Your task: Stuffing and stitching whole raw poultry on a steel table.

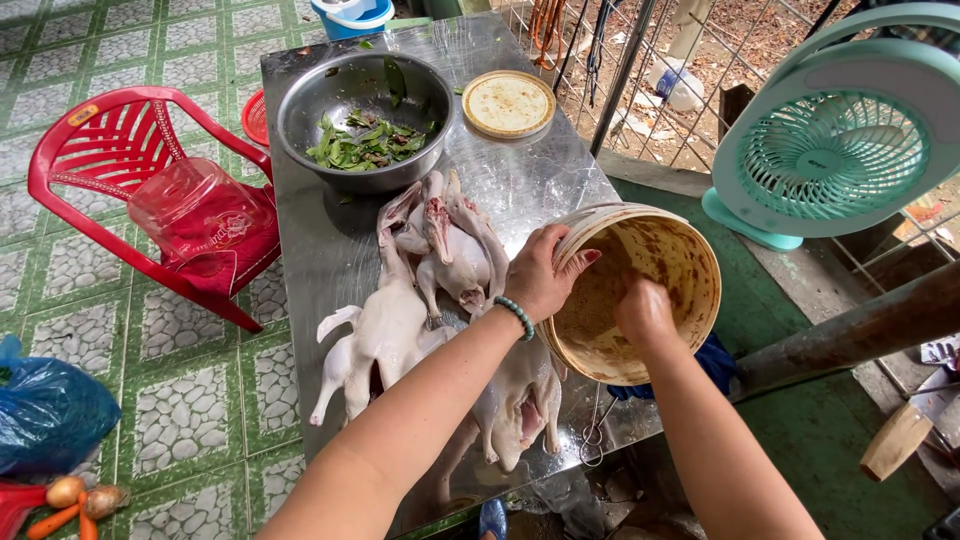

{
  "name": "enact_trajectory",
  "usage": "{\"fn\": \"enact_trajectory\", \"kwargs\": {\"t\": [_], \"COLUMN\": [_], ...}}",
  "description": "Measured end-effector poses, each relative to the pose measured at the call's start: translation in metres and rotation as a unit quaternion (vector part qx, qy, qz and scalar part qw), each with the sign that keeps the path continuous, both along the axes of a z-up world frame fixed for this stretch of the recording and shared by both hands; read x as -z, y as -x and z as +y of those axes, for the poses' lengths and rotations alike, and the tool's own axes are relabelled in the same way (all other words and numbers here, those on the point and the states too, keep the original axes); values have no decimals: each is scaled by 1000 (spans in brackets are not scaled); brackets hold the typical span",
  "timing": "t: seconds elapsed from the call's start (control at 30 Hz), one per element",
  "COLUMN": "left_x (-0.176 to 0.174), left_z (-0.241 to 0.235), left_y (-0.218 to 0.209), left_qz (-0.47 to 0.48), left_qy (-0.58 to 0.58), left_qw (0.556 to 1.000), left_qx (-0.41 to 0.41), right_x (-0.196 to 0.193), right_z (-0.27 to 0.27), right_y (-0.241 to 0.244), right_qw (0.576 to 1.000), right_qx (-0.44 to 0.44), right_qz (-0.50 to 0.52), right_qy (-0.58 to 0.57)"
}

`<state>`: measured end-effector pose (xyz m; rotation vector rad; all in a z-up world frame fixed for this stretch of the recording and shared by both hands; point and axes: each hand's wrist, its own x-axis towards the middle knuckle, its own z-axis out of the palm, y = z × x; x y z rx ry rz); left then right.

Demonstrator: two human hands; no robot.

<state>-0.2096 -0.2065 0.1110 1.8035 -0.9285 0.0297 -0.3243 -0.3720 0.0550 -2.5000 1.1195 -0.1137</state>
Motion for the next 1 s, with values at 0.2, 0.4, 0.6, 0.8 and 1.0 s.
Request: {"fn": "enact_trajectory", "kwargs": {"t": [0.2,0.4,0.6,0.8,1.0], "left_x": [-4,-8,31,60,115], "left_z": [0,-15,-29,-30,29], "left_y": [3,-13,-61,-73,-78], "left_qz": [-30,85,204,342,141], "left_qy": [12,-43,-39,-16,19], "left_qw": [999,995,976,939,988], "left_qx": [14,-19,-59,-29,-63], "right_x": [43,15,-63,-70,-83], "right_z": [19,24,16,-11,-7], "right_y": [7,8,9,16,28], "right_qw": [979,838,863,835,828], "right_qx": [-8,130,129,128,164], "right_qz": [-89,-269,-316,-388,-407], "right_qy": [-181,-457,-373,-370,-349]}}
